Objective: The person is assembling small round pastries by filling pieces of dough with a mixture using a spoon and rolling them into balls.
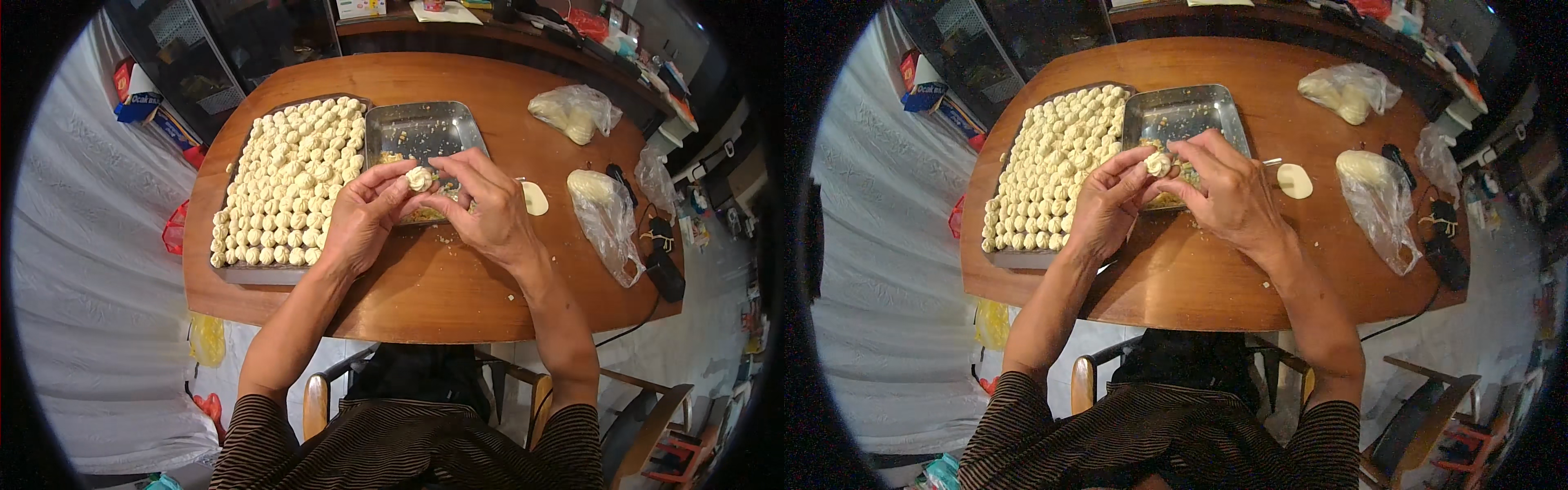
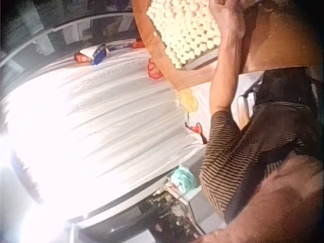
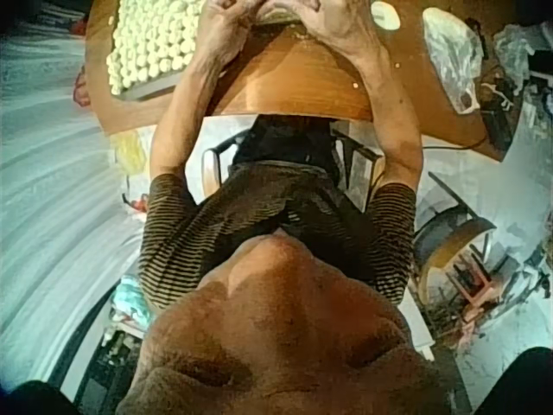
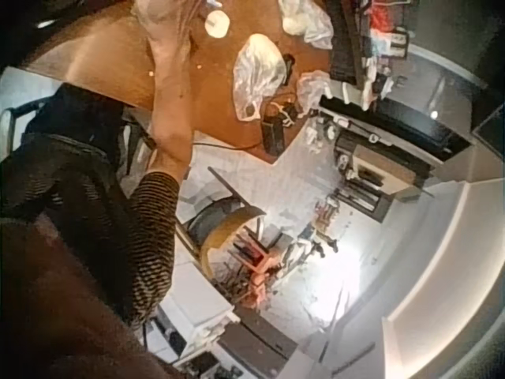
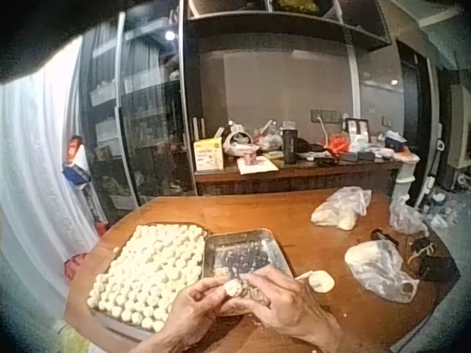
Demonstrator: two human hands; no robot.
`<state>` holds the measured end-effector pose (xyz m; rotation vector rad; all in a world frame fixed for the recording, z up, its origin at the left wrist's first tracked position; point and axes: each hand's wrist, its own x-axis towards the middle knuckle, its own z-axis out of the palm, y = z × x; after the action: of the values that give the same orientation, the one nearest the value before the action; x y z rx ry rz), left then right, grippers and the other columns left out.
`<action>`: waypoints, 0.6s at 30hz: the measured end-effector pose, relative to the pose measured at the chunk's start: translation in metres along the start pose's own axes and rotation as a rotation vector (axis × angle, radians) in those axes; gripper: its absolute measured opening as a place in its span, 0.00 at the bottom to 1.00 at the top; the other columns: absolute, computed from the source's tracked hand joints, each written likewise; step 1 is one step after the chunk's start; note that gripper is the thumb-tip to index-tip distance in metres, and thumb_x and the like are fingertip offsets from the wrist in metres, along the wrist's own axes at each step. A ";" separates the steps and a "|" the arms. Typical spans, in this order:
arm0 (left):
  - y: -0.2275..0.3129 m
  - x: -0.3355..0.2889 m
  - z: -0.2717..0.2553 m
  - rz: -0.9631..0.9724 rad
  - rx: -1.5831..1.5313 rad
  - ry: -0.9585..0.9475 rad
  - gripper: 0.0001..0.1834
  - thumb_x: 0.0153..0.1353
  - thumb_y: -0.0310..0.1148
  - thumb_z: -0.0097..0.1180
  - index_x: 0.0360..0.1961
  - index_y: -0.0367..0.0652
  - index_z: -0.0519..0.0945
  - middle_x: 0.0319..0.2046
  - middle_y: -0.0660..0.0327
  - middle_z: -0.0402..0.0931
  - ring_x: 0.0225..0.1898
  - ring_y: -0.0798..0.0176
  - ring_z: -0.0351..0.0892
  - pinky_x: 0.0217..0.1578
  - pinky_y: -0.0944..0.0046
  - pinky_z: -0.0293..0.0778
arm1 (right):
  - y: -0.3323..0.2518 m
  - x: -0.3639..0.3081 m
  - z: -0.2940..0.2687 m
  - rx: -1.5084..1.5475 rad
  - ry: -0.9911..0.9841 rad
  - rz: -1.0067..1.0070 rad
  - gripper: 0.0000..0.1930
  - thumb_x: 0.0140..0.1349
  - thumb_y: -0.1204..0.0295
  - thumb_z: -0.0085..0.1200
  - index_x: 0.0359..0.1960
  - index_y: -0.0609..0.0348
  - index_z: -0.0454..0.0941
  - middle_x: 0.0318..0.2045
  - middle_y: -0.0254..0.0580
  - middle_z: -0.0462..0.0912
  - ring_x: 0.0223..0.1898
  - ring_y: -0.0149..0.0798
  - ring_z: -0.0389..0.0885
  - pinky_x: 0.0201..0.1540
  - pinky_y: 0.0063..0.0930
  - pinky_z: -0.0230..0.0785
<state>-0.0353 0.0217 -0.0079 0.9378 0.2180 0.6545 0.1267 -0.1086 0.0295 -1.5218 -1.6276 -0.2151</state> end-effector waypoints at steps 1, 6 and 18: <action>0.000 0.000 -0.001 0.005 -0.003 0.001 0.17 0.74 0.25 0.60 0.61 0.34 0.79 0.52 0.52 0.85 0.54 0.59 0.87 0.56 0.61 0.85 | 0.000 0.000 0.001 -0.016 0.001 -0.010 0.22 0.56 0.72 0.75 0.53 0.62 0.85 0.44 0.45 0.84 0.39 0.45 0.88 0.38 0.37 0.81; -0.002 -0.001 -0.003 0.006 -0.027 -0.031 0.19 0.72 0.23 0.62 0.62 0.33 0.78 0.53 0.52 0.85 0.53 0.61 0.87 0.56 0.62 0.86 | 0.000 -0.002 0.004 0.006 -0.010 -0.004 0.20 0.56 0.74 0.74 0.51 0.63 0.86 0.42 0.45 0.84 0.40 0.46 0.87 0.40 0.37 0.81; 0.001 -0.002 -0.002 -0.049 0.033 -0.051 0.18 0.74 0.25 0.59 0.63 0.34 0.80 0.50 0.55 0.85 0.50 0.62 0.87 0.56 0.59 0.86 | 0.007 -0.003 0.006 0.020 -0.024 0.001 0.20 0.58 0.75 0.72 0.52 0.64 0.86 0.41 0.45 0.84 0.40 0.47 0.87 0.42 0.38 0.80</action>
<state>-0.0382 0.0227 -0.0084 0.9769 0.2063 0.5828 0.1292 -0.1051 0.0211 -1.5155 -1.6436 -0.1805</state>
